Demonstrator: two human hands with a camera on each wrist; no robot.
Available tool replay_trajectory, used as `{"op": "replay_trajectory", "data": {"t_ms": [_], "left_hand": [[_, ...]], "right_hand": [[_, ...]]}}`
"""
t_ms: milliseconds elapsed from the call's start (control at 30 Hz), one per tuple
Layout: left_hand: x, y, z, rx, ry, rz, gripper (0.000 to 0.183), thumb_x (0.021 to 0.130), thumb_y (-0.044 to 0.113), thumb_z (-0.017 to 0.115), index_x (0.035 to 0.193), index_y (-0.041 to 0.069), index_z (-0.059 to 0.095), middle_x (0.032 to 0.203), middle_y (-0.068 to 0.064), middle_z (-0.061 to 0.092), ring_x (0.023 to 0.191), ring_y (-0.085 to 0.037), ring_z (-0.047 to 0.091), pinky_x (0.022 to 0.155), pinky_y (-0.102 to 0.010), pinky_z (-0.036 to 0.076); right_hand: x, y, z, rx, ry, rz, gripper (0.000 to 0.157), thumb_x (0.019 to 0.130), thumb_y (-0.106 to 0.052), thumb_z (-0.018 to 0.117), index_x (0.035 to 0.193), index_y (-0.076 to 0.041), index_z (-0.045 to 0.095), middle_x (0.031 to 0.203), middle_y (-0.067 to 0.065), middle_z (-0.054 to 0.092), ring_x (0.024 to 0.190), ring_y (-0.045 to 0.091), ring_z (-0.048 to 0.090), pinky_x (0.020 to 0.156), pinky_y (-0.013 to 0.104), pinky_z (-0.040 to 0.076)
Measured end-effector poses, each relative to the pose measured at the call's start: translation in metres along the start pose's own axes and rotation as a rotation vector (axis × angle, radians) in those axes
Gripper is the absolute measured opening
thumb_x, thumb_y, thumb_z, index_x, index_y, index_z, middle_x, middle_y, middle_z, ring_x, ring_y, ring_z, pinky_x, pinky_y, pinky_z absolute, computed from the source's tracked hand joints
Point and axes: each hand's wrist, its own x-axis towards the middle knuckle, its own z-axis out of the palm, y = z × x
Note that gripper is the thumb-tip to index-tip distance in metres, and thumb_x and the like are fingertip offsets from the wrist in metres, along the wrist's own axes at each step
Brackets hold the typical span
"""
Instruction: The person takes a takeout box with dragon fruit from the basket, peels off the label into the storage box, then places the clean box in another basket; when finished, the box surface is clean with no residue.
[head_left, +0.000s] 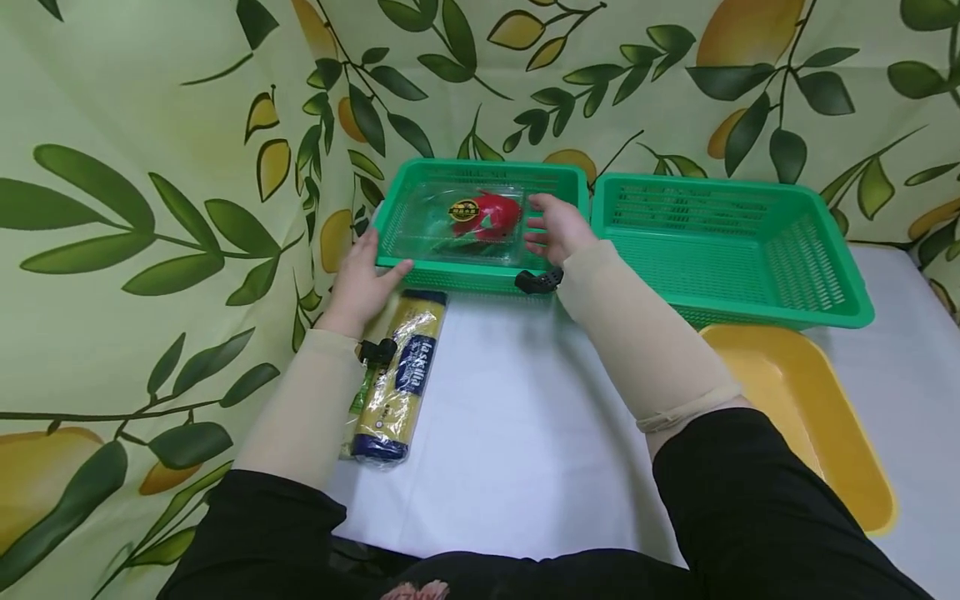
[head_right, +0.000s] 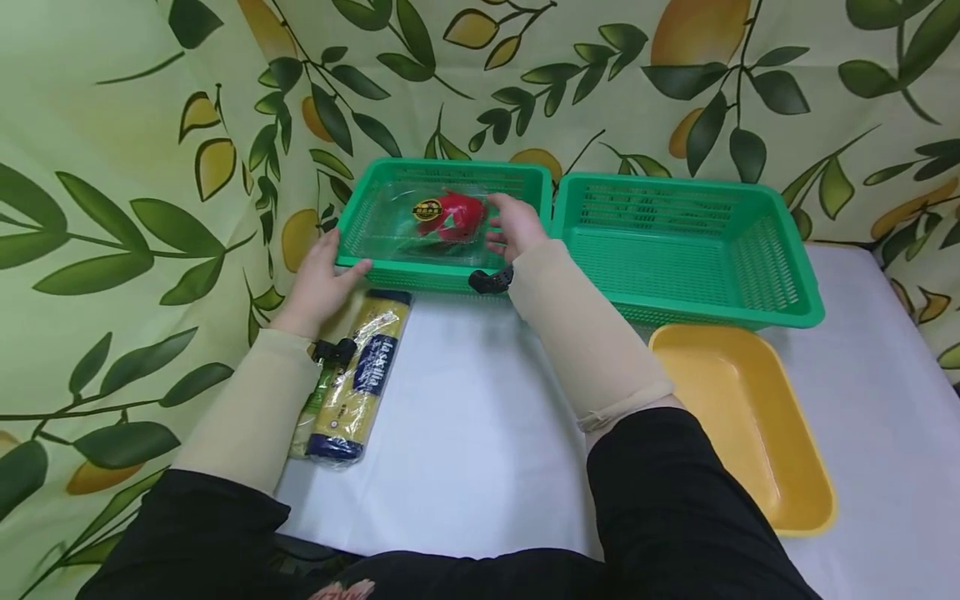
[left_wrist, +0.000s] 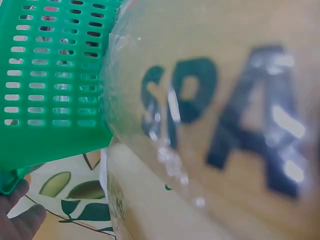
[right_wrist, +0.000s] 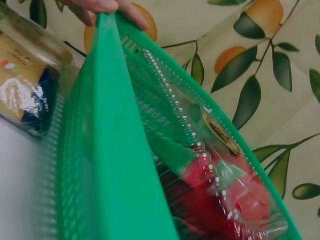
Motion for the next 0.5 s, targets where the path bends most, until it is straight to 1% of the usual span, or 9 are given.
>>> {"op": "replay_trajectory", "data": {"t_ms": [67, 133, 200, 233, 267, 333, 400, 433, 500], "left_hand": [[0.000, 0.001, 0.000, 0.005, -0.005, 0.001, 0.101, 0.110, 0.060, 0.060, 0.177, 0.004, 0.010, 0.186, -0.016, 0.010, 0.171, -0.043, 0.011, 0.137, -0.062, 0.012], [-0.001, 0.001, -0.001, 0.016, -0.011, -0.003, 0.101, 0.110, 0.061, 0.059, 0.177, 0.004, 0.009, 0.186, -0.015, 0.010, 0.172, -0.043, 0.011, 0.137, -0.061, 0.012], [-0.001, 0.002, -0.001, 0.019, -0.015, -0.004, 0.101, 0.110, 0.060, 0.059, 0.177, 0.004, 0.009, 0.187, -0.014, 0.009, 0.171, -0.043, 0.011, 0.137, -0.062, 0.012], [-0.002, 0.002, -0.002, 0.023, -0.017, -0.005, 0.101, 0.110, 0.060, 0.060, 0.177, 0.004, 0.009, 0.187, -0.014, 0.009, 0.171, -0.043, 0.011, 0.137, -0.062, 0.012], [-0.001, 0.002, -0.003, 0.029, -0.018, -0.005, 0.101, 0.110, 0.061, 0.059, 0.177, 0.004, 0.010, 0.186, -0.014, 0.009, 0.171, -0.043, 0.011, 0.137, -0.063, 0.012], [0.000, 0.002, -0.003, 0.037, -0.017, 0.001, 0.101, 0.110, 0.061, 0.059, 0.177, 0.004, 0.010, 0.186, -0.015, 0.010, 0.171, -0.043, 0.012, 0.137, -0.064, 0.012], [0.001, 0.001, -0.003, 0.041, -0.018, 0.001, 0.101, 0.110, 0.061, 0.059, 0.177, 0.004, 0.011, 0.186, -0.014, 0.010, 0.172, -0.042, 0.012, 0.137, -0.064, 0.012], [0.001, 0.000, -0.003, 0.044, -0.016, 0.000, 0.101, 0.109, 0.061, 0.060, 0.177, 0.004, 0.011, 0.186, -0.014, 0.011, 0.172, -0.041, 0.013, 0.137, -0.064, 0.013], [0.002, -0.001, -0.003, 0.042, -0.013, -0.004, 0.101, 0.109, 0.062, 0.060, 0.177, 0.006, 0.011, 0.187, -0.012, 0.010, 0.172, -0.040, 0.013, 0.137, -0.062, 0.013]], "right_hand": [[0.004, 0.000, 0.003, 0.007, 0.047, 0.026, 0.056, 0.117, -0.038, 0.052, 0.170, -0.024, 0.043, 0.170, 0.007, 0.041, 0.138, 0.028, 0.048, 0.117, 0.035, 0.048], [0.007, 0.001, 0.007, 0.003, 0.082, 0.056, 0.056, 0.116, -0.039, 0.053, 0.169, -0.023, 0.042, 0.161, 0.006, 0.045, 0.124, 0.025, 0.049, 0.109, 0.033, 0.049], [0.012, 0.001, 0.010, -0.016, 0.088, 0.076, 0.057, 0.115, -0.040, 0.053, 0.166, -0.019, 0.040, 0.150, 0.006, 0.046, 0.111, 0.024, 0.047, 0.100, 0.032, 0.049], [0.013, 0.000, 0.011, -0.028, 0.088, 0.086, 0.058, 0.115, -0.040, 0.054, 0.166, -0.018, 0.038, 0.148, 0.006, 0.045, 0.108, 0.024, 0.047, 0.097, 0.033, 0.048], [0.014, -0.001, 0.012, -0.042, 0.082, 0.099, 0.062, 0.114, -0.040, 0.056, 0.167, -0.017, 0.035, 0.149, 0.006, 0.045, 0.108, 0.024, 0.047, 0.097, 0.033, 0.049], [0.018, -0.003, 0.012, -0.093, 0.060, 0.112, 0.067, 0.113, -0.041, 0.058, 0.170, -0.018, 0.030, 0.158, 0.008, 0.043, 0.120, 0.026, 0.051, 0.101, 0.034, 0.052], [0.024, -0.004, 0.010, -0.140, 0.034, 0.121, 0.074, 0.112, -0.040, 0.060, 0.175, -0.022, 0.024, 0.172, 0.008, 0.035, 0.142, 0.029, 0.048, 0.114, 0.038, 0.052], [0.027, -0.004, 0.010, -0.166, 0.023, 0.125, 0.078, 0.112, -0.040, 0.061, 0.177, -0.022, 0.021, 0.178, 0.008, 0.030, 0.152, 0.031, 0.043, 0.120, 0.041, 0.050], [0.036, -0.004, 0.009, -0.217, -0.006, 0.130, 0.082, 0.112, -0.041, 0.063, 0.178, -0.024, 0.018, 0.182, 0.007, 0.026, 0.163, 0.032, 0.035, 0.130, 0.045, 0.040]]}}
